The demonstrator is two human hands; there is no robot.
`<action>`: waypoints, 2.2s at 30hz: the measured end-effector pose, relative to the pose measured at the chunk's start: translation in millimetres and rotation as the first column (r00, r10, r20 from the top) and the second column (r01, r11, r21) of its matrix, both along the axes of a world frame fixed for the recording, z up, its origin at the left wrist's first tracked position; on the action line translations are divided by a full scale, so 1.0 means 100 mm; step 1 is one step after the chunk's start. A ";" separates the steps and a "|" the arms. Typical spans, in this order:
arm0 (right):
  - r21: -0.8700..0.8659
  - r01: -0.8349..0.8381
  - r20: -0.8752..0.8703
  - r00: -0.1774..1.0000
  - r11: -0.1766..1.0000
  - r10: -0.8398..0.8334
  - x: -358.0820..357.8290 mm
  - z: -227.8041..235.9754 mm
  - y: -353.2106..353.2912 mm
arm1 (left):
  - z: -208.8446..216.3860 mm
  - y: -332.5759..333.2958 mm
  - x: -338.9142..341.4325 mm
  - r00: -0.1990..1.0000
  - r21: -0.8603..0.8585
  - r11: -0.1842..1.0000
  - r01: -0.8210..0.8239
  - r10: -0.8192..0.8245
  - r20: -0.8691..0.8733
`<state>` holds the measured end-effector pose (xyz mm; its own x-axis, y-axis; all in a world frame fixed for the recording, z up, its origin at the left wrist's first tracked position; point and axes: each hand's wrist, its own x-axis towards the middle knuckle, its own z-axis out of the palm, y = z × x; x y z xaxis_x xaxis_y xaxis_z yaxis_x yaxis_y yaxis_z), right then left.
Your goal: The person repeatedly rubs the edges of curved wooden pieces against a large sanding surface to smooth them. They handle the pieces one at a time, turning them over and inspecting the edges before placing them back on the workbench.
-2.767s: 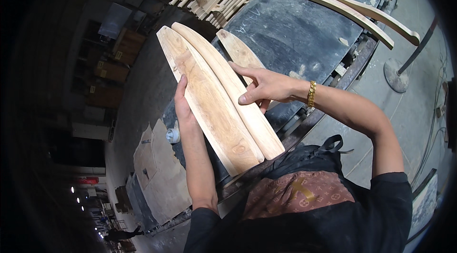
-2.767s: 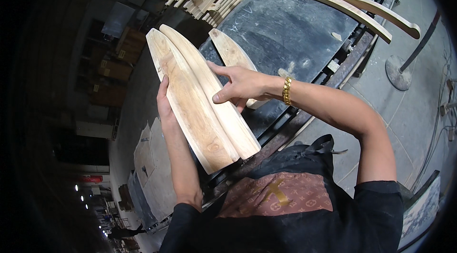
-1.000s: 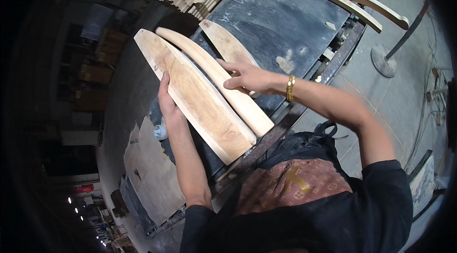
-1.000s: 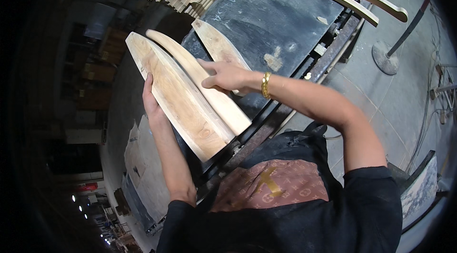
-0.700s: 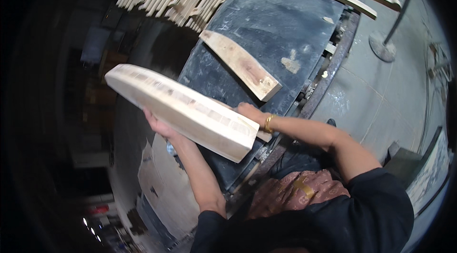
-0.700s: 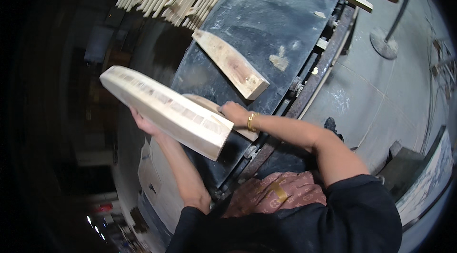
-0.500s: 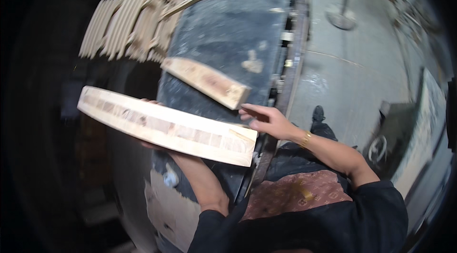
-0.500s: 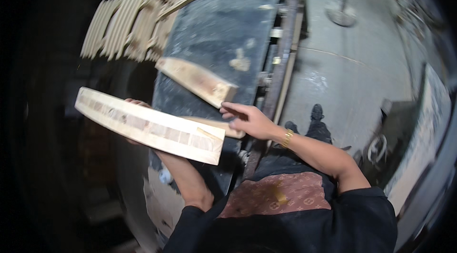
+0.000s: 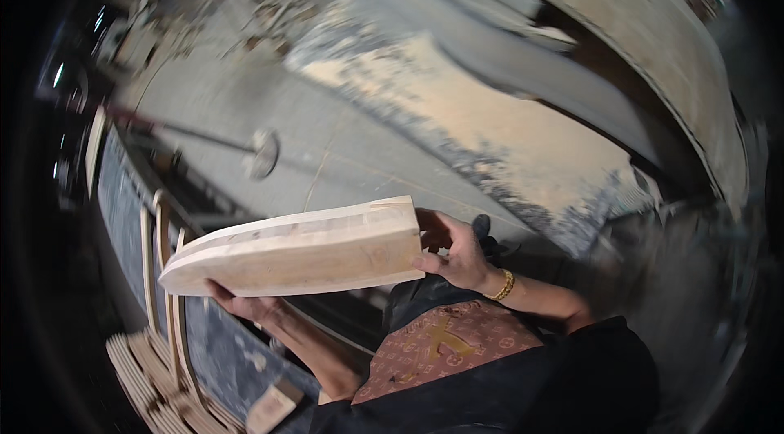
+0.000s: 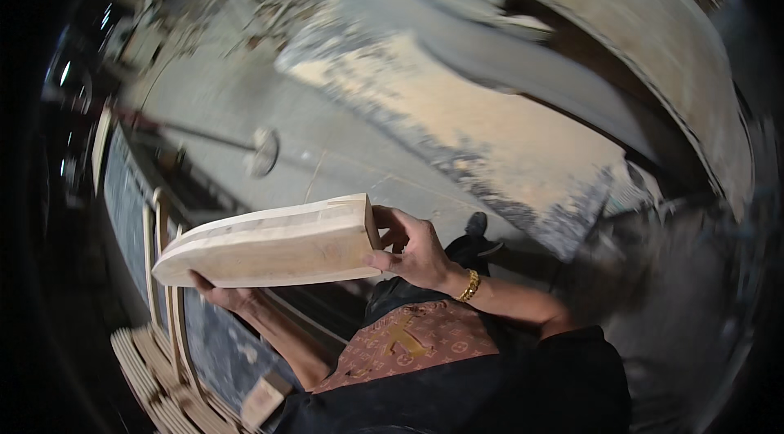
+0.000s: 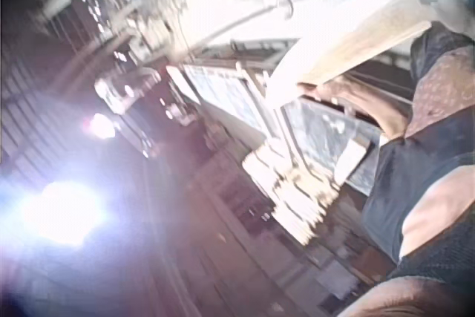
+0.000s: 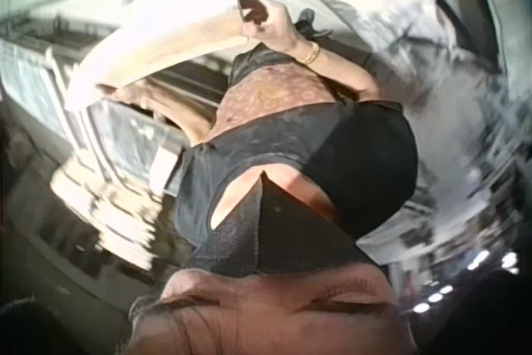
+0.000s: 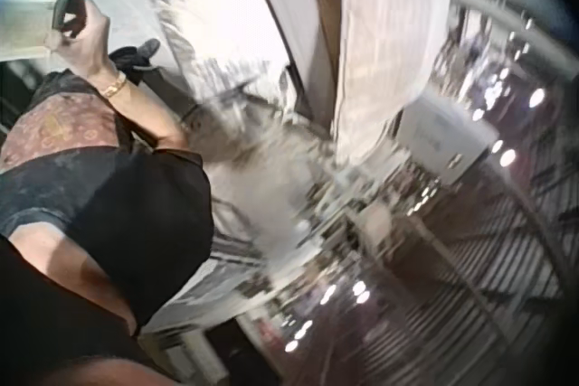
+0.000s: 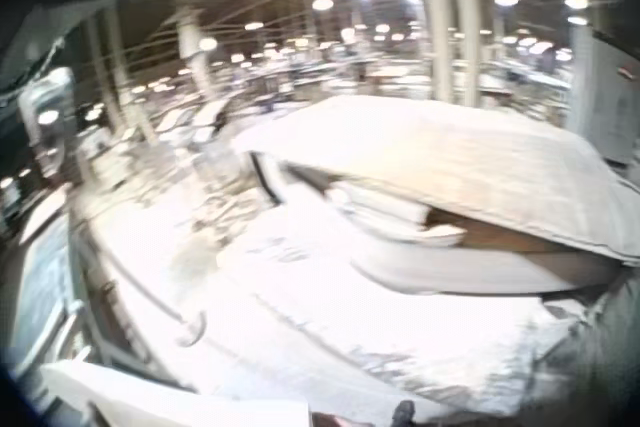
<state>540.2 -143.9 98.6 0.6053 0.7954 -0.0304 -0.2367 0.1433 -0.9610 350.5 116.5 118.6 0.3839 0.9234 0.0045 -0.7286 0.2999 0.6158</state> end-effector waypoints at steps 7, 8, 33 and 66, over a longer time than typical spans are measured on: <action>-0.156 0.406 -0.088 0.903 0.901 -0.422 0.80 -0.36 -0.94 | -0.53 -0.46 2.04 0.936 -0.181 0.950 0.255 -0.290 -0.200; -0.136 0.464 -0.117 0.870 0.875 -0.479 0.88 -0.38 -0.97 | -0.53 -0.51 2.26 0.914 -0.212 0.928 0.307 -0.350 -0.205; -0.237 0.651 -0.247 0.678 0.721 -0.692 1.95 -0.35 -0.11 | -0.59 0.35 4.12 0.750 -0.235 0.815 0.529 -0.579 -0.319; -0.321 0.656 -0.277 0.625 0.683 -0.730 2.00 -0.33 0.04 | -0.50 0.47 4.27 0.756 -0.246 0.830 0.500 -0.557 -0.343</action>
<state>740.2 -140.4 65.8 0.8868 0.1009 -0.4510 -0.4613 0.2525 -0.8506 777.4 163.3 68.8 0.7542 0.5526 -0.3548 -0.1412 0.6641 0.7342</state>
